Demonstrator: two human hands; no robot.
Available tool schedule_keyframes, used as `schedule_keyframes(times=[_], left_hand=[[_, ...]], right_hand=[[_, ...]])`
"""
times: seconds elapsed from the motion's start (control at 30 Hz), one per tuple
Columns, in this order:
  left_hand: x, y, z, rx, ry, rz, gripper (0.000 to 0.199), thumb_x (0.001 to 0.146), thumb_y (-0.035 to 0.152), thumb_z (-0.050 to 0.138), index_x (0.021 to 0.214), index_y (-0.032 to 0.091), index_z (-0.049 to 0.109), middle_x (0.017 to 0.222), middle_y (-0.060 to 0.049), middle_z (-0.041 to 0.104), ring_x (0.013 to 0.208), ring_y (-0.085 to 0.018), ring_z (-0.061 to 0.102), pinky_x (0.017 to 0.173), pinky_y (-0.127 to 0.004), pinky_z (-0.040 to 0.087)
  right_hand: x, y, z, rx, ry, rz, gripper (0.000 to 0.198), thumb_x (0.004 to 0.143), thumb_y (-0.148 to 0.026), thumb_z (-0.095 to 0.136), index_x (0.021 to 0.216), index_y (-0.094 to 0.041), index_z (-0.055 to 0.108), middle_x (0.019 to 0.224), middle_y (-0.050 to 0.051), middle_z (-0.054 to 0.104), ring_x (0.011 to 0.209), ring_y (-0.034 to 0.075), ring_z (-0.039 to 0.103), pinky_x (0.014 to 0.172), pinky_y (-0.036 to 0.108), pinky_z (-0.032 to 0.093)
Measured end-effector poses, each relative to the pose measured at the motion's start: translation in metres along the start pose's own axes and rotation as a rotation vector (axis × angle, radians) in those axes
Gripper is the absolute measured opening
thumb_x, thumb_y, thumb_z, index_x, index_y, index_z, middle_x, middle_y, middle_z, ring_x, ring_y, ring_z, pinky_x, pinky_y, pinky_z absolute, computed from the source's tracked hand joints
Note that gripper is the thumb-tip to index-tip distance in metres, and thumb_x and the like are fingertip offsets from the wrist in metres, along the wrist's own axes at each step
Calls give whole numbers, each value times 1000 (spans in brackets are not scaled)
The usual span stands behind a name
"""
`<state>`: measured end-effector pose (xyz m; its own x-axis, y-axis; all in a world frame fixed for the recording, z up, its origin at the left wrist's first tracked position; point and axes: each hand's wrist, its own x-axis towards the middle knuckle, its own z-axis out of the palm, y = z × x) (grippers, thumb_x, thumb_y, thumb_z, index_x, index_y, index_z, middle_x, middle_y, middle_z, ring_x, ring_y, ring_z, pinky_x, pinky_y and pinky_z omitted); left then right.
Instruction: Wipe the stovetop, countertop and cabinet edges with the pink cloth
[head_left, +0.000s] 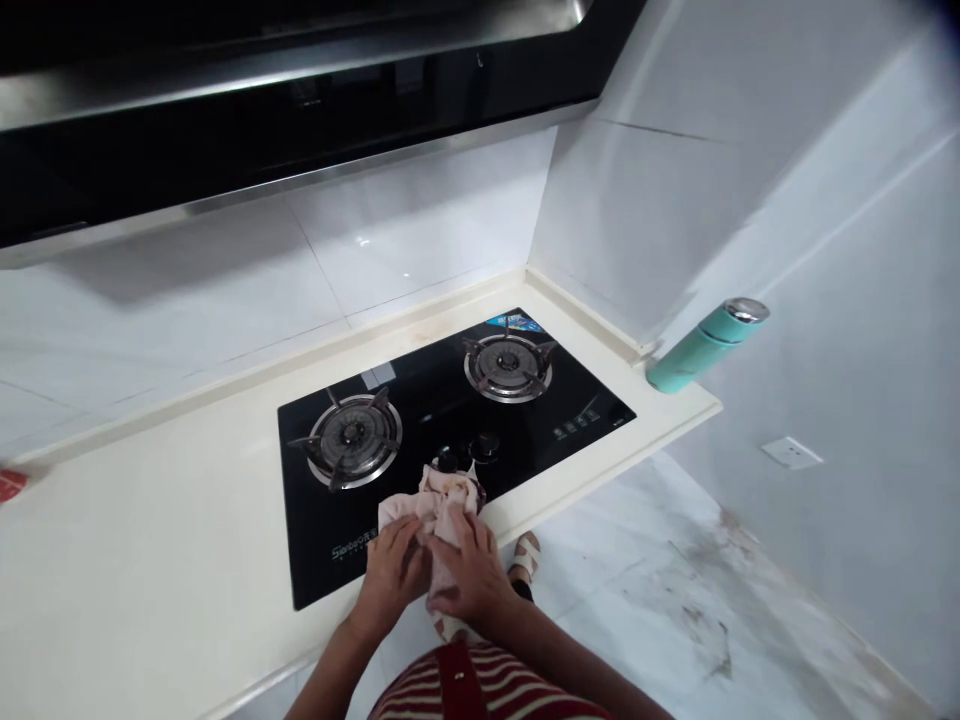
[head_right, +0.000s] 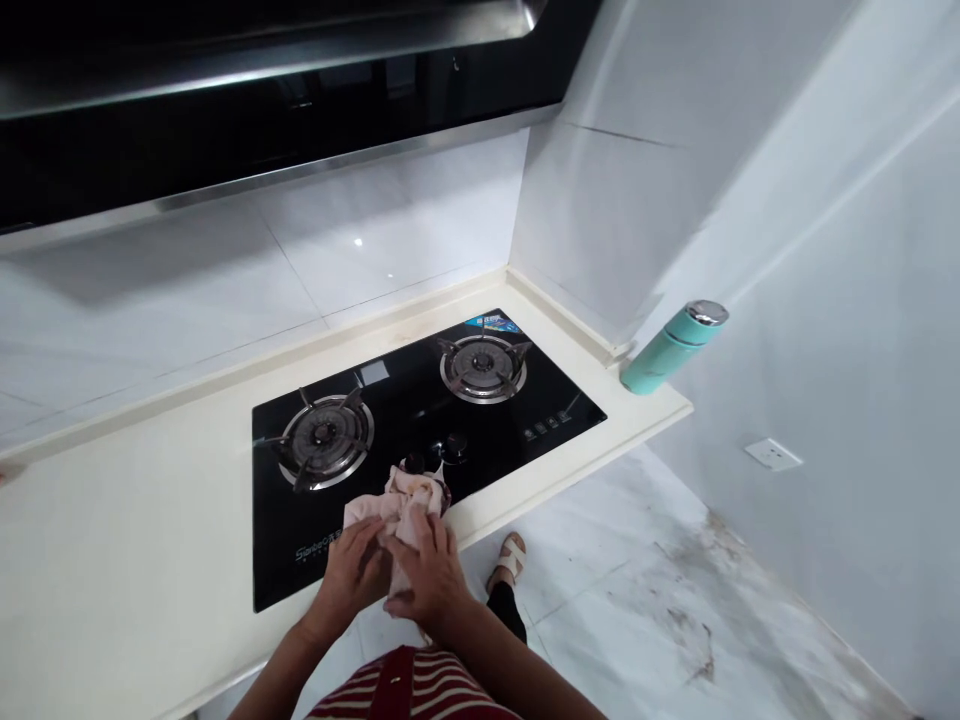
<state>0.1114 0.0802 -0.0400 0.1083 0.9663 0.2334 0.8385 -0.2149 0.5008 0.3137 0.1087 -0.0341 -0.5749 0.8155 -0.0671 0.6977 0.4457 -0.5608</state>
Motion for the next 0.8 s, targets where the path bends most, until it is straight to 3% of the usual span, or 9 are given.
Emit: schedule_keyframes(times=[0.1,0.2,0.3,0.4,0.53,0.63,0.8], left_hand=[[1,1,-7,-33,63,-18,38,99,30,42,132,22,59,125,-11,68,117,-23,63,96,-41,53],[-3,-5,-17,-2,159,-78,35,97,32,47,127,22,63,124,-11,68,117,-24,62,100,-43,52],[-9,-16,-24,53,235,-155,32,96,33,49,121,23,65,120,-10,69,114,-26,62,98,-47,52],[-8,-23,-24,85,272,-206,29,95,32,50,117,24,67,116,-9,70,110,-26,63,93,-47,53],[4,-21,-14,134,309,-215,28,95,28,48,114,25,69,115,-9,69,110,-25,62,92,-44,52],[13,-16,-4,229,305,-231,27,94,25,48,112,24,70,116,-10,69,111,-26,62,89,-42,51],[17,-8,5,385,275,-263,26,93,20,50,110,22,70,116,-11,68,112,-28,60,88,-43,48]], right_hand=[[19,-7,-10,-85,10,-31,56,78,-46,75,130,-30,63,161,12,28,137,43,32,108,56,29],[23,14,-30,-119,40,-8,34,81,-38,71,112,-25,69,145,11,47,121,34,45,100,47,37],[8,63,-51,-154,166,110,31,80,-29,67,110,-22,68,129,11,55,109,29,47,94,42,39],[-4,128,-76,-209,348,183,34,81,-24,59,115,-19,66,125,13,55,107,27,48,92,40,39],[6,191,-109,-265,485,222,29,82,-23,52,107,-17,67,118,12,59,102,27,51,91,40,39],[20,200,-118,-240,534,258,26,85,-28,49,101,-19,66,113,11,62,99,27,51,88,41,40],[42,176,-138,-194,598,333,28,88,-39,48,99,-23,67,117,10,61,103,29,51,86,42,40]])
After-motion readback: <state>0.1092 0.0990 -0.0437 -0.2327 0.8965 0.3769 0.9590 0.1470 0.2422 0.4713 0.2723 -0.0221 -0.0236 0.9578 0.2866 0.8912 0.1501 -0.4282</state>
